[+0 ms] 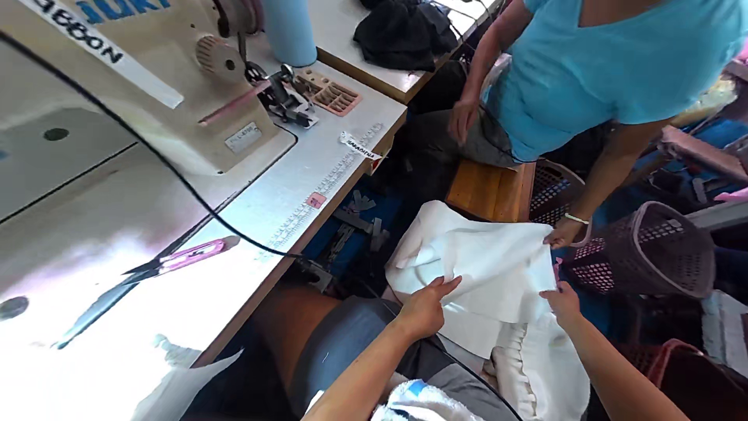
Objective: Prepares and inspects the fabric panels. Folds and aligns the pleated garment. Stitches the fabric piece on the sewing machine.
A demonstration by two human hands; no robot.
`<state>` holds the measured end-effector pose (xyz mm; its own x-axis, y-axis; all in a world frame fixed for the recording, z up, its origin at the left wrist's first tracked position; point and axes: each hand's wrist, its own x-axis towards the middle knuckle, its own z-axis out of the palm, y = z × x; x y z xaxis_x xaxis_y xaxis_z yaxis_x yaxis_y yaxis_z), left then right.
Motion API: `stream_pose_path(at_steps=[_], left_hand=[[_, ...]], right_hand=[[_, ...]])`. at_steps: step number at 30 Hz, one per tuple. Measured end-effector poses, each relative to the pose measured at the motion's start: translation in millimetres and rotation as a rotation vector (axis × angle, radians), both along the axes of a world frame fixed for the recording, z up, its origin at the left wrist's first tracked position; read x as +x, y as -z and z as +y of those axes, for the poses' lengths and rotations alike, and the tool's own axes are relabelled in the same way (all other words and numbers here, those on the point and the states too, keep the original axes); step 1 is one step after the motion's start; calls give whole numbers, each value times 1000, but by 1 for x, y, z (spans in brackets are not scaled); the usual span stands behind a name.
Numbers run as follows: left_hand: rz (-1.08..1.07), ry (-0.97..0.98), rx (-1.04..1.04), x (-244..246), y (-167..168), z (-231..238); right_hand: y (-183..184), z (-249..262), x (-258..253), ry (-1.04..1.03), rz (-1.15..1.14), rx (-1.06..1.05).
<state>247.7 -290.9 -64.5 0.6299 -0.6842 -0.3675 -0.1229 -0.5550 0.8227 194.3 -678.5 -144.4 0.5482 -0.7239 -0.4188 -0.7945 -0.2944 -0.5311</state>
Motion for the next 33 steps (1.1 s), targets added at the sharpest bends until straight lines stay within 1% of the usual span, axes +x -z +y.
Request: stream_pose_path(at_steps=[4,6,9,13,16,20,24,29,31,33], left_hand=[[46,-30,-31,3,5,1],[69,-39,-45,4,9,1],[122,-26,17,4,15,2],[164,-31,30,4,19,4],[182,-37,75,4,20,2],[221,15,180,5,22,0],[205,-4,211,4,21,-1],[127,-89,270,5,22,-1],[132,-154,254,6,19,1],[154,-235,206,9,17,4]], right_hand=[[-1,-4,2,43,23,-43],[-2,-8,3,23,41,-80],[-12,-7,6,-11,102,-135],[-22,-7,7,-16,162,-184],[-21,-11,7,-13,152,-182],[-21,-8,11,47,108,-209],[-22,-12,10,71,88,-291],[-18,-18,9,73,99,-258],[-25,-9,11,-27,91,-293],[-33,9,19,-201,48,-341]])
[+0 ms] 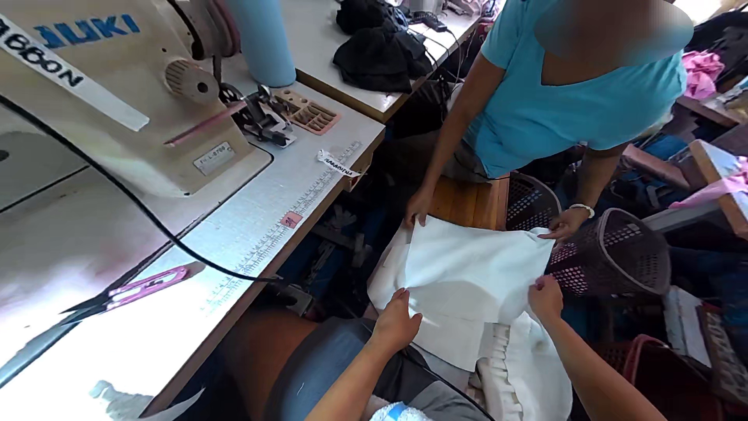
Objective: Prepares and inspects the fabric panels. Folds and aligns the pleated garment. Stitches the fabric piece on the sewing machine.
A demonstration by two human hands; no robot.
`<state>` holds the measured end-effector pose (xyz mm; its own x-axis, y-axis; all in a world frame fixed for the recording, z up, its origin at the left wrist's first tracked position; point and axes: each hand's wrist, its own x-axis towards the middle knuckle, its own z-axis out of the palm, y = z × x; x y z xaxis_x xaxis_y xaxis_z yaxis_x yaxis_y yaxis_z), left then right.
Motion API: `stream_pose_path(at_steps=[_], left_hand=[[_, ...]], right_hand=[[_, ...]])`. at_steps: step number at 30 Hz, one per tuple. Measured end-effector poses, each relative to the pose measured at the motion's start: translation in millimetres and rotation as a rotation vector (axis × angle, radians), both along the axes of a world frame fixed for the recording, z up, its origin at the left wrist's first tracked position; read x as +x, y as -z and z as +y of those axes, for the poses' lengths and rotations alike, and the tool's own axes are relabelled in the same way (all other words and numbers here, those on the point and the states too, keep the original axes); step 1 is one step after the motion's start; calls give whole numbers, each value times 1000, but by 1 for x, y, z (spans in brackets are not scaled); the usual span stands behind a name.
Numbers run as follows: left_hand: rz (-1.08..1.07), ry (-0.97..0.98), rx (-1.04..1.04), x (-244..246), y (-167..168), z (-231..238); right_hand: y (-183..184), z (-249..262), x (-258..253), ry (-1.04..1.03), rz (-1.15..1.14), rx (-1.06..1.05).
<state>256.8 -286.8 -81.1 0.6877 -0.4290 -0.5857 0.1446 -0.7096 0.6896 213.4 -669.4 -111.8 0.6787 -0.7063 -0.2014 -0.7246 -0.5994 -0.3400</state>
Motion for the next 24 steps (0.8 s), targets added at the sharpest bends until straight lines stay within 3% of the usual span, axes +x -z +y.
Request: stream_pose_path(at_steps=[5,10,16,19,21,24], left_hand=[[-92,-239,-179,6,-4,9],[-70,-203,-139,-1,-5,15],[-193,-152,-66,-4,-4,18],[-228,-153,-45,-6,-7,19],[-233,-151,-39,-8,-6,20],[-235,-168,-45,-10,-4,23]], right_hand=[[1,64,25,-284,-206,68],[12,96,34,-468,-247,97],[22,104,28,-452,-190,130],[27,111,23,-405,-48,129],[42,114,14,-425,12,49],[77,119,-3,-507,-95,-125]])
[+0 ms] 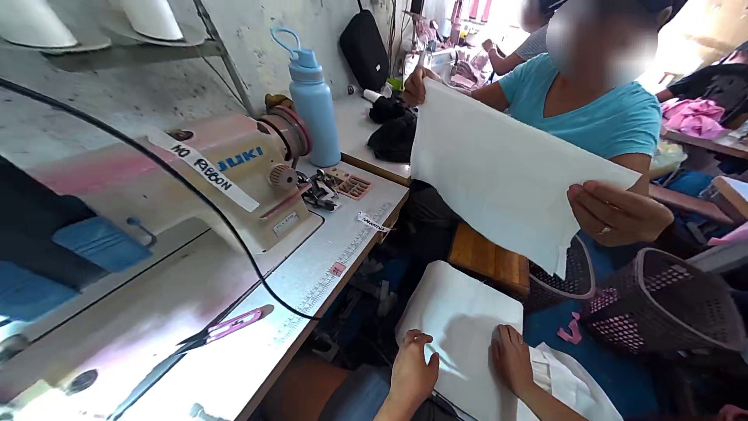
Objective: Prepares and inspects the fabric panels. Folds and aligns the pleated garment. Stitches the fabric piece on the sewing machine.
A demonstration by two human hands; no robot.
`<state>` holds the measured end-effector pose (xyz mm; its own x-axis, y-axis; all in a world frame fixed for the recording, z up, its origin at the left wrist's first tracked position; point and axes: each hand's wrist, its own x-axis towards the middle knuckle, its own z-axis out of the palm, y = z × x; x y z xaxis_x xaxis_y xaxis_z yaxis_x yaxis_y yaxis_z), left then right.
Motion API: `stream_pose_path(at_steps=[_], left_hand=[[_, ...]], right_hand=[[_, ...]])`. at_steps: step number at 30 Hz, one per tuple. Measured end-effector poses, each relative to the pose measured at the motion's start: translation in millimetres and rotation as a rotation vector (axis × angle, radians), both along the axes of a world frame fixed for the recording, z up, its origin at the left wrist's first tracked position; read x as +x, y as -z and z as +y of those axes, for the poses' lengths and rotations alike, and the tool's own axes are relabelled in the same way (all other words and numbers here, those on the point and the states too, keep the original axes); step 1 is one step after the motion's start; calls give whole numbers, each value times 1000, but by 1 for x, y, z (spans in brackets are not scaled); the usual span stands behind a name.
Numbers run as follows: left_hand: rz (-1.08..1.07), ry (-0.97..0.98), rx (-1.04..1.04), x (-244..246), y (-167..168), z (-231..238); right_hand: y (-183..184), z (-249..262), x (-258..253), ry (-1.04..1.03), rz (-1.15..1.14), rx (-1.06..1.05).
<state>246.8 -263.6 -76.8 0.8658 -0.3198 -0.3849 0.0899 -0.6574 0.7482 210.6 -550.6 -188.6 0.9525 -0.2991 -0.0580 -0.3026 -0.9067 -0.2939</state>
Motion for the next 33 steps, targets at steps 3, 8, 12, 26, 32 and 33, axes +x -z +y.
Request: stream_pose_path(at_steps=[3,8,12,26,32,33], left_hand=[[-10,-6,-5,-1,2,3],[-22,13,-8,-1,3,2],[-36,4,-26,-3,3,3],[-54,12,-24,-6,2,6],[-80,27,-54,-8,8,2],[-83,23,-60,-7,6,1]], right_hand=[[24,2,-7,-1,-105,-50],[23,3,-8,31,-94,-39],[23,4,-6,34,-72,-52],[-10,8,16,135,38,104],[-244,6,87,112,-1175,642],[-272,7,88,9,-1275,662]])
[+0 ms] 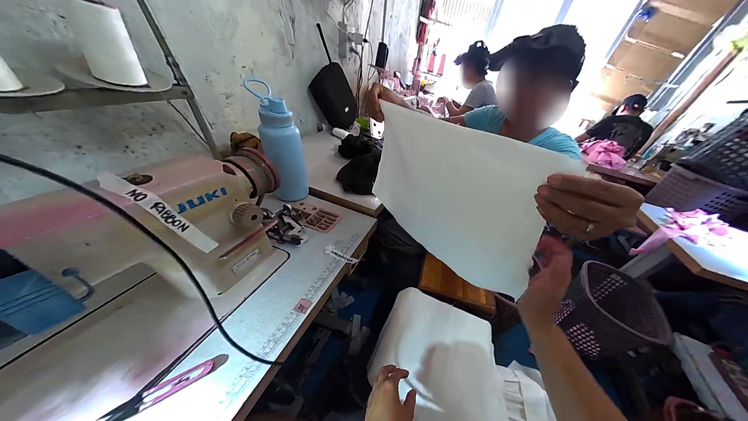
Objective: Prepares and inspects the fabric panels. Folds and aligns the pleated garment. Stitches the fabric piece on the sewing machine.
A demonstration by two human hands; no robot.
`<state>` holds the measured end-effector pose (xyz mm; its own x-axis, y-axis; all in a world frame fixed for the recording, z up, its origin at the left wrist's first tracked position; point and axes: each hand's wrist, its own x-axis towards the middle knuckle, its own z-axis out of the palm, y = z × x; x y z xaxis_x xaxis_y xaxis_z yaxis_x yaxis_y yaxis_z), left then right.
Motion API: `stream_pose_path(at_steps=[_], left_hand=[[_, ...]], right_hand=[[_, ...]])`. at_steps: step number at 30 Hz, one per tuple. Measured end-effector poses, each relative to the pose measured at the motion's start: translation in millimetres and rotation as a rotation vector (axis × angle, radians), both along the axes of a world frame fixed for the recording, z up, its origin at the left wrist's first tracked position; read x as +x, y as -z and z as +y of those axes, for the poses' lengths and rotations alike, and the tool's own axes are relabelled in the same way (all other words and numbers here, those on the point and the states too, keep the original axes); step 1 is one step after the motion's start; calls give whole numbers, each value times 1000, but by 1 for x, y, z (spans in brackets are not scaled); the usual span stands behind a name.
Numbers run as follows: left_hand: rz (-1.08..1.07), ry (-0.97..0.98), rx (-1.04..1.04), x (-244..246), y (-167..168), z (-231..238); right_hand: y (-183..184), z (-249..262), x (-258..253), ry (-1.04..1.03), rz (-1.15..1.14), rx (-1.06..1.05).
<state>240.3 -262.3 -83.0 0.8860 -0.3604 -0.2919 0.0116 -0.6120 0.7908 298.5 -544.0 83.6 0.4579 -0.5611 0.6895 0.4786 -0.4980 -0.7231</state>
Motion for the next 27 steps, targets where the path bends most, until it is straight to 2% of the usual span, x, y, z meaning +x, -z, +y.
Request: stream_pose_path(at_steps=[2,5,8,10,12,27], left_hand=[[-11,-15,-20,3,-1,0],[-8,-16,-25,4,1,1],[4,-11,-12,2,2,3],[4,-11,-8,0,3,4],[1,-10,-8,-2,3,5],[6,-10,18,-1,2,6]], right_hand=[[-34,7,-1,-125,-182,42],[-50,24,-11,-268,-273,21],[-52,45,-15,-111,-314,-29],[-51,45,-14,30,-316,-37],[-50,40,-13,79,-306,-34],[-42,35,-10,95,-250,-44]])
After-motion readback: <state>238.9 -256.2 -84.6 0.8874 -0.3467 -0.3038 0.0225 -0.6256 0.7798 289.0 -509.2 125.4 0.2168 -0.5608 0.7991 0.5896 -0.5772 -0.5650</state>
